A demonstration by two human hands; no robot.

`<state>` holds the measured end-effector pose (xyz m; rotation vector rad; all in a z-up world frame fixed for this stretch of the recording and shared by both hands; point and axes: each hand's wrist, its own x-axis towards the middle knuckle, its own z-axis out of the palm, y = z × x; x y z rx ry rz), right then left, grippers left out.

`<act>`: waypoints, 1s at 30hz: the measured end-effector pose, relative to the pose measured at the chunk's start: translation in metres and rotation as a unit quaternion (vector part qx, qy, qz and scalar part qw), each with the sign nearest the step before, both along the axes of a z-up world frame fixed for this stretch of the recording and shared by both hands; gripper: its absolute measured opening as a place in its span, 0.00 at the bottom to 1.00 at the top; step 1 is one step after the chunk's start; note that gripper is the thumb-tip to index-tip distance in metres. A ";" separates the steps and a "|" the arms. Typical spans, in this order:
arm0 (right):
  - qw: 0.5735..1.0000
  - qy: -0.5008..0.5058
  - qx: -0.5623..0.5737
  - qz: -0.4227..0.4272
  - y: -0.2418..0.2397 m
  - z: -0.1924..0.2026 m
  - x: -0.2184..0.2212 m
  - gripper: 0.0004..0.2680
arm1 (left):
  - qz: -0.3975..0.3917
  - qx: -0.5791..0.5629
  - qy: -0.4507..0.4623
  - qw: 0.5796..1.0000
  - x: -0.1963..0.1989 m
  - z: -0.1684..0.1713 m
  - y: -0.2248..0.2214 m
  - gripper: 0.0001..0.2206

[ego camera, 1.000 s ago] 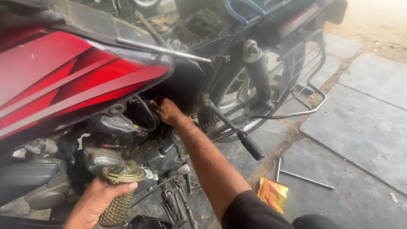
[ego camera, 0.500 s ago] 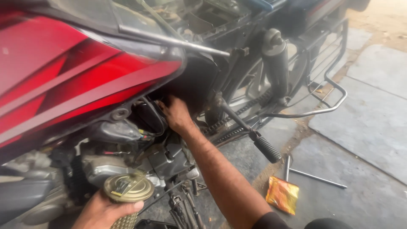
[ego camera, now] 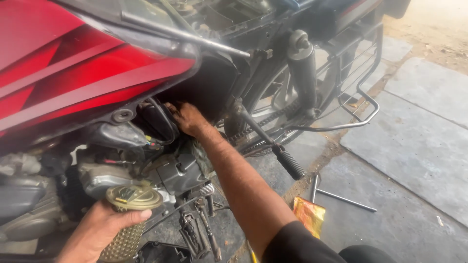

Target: Cleaning a motorcycle's air filter and the interior of its housing with a cloth.

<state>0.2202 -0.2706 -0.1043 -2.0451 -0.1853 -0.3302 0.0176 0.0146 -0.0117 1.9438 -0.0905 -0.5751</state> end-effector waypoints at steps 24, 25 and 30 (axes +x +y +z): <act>0.981 0.023 -0.106 -0.162 0.009 0.046 -0.040 0.10 | 0.077 -0.068 0.078 0.992 -0.002 0.015 -0.005 0.29; 0.981 0.042 -0.131 -0.139 0.009 0.056 -0.047 0.09 | 0.064 -0.060 0.062 0.994 0.002 0.010 -0.002 0.29; 0.969 0.105 -0.201 -0.095 0.003 0.094 -0.089 0.08 | 0.024 -0.034 0.024 0.999 0.005 -0.002 0.005 0.29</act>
